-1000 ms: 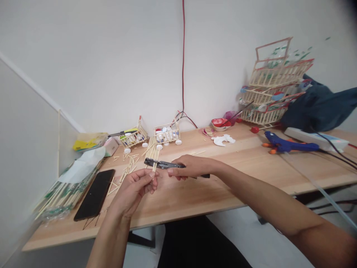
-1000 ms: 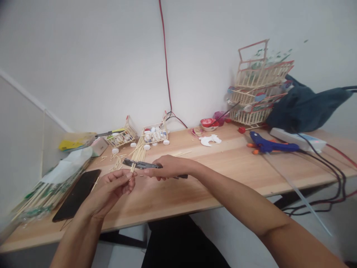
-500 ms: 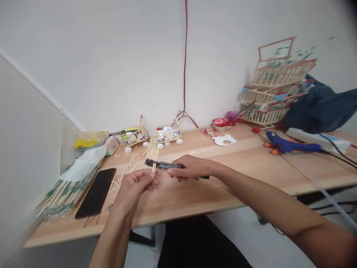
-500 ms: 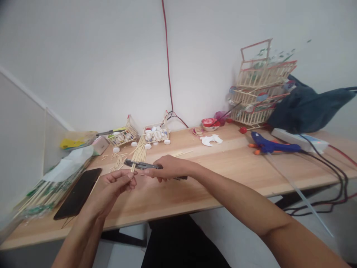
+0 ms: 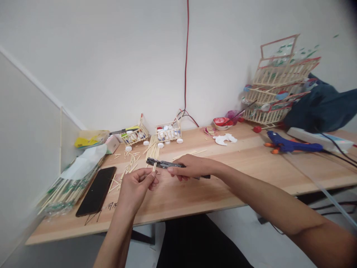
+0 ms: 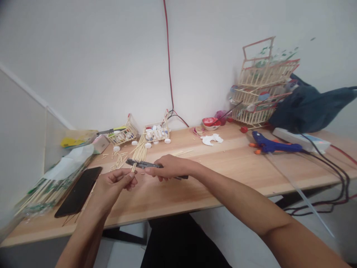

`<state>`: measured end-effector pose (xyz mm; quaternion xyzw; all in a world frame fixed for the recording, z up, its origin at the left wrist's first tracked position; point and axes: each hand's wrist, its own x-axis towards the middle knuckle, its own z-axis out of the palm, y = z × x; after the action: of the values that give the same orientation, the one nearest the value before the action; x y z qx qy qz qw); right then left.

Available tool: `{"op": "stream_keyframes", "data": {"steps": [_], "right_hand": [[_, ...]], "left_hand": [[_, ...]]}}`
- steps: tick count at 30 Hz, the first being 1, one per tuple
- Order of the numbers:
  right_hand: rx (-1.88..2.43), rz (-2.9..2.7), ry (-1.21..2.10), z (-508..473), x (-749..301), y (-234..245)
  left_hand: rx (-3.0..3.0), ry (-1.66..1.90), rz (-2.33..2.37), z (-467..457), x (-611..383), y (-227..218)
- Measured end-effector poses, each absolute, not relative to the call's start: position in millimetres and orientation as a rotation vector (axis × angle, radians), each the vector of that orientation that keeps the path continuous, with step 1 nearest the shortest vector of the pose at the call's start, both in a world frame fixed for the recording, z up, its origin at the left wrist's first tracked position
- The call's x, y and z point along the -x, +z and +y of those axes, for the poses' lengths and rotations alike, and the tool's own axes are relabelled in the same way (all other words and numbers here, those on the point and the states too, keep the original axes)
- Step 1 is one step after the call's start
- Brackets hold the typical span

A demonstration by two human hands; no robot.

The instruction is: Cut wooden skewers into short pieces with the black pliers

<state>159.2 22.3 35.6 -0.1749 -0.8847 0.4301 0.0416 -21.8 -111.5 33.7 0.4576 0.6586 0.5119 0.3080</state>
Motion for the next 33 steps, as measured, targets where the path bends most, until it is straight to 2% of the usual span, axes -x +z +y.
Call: {"op": "stream_keyframes", "data": {"steps": [11,21,33], "right_hand": [[0.646,-2.763,1.152,13.4,-156.9,43.6],[0.643,-2.837,0.806,2.0,-146.2,27.1],[0.834,-2.962,0.579,-9.2,-129.7,18.6]], "left_hand": [[-1.46,1.17,2.039,-112.9,22.1,28.6],[-1.57,1.049,2.263,-121.8,20.9,17.0],[-1.58,0.996,2.331,-130.5,29.1,-3.7]]}}
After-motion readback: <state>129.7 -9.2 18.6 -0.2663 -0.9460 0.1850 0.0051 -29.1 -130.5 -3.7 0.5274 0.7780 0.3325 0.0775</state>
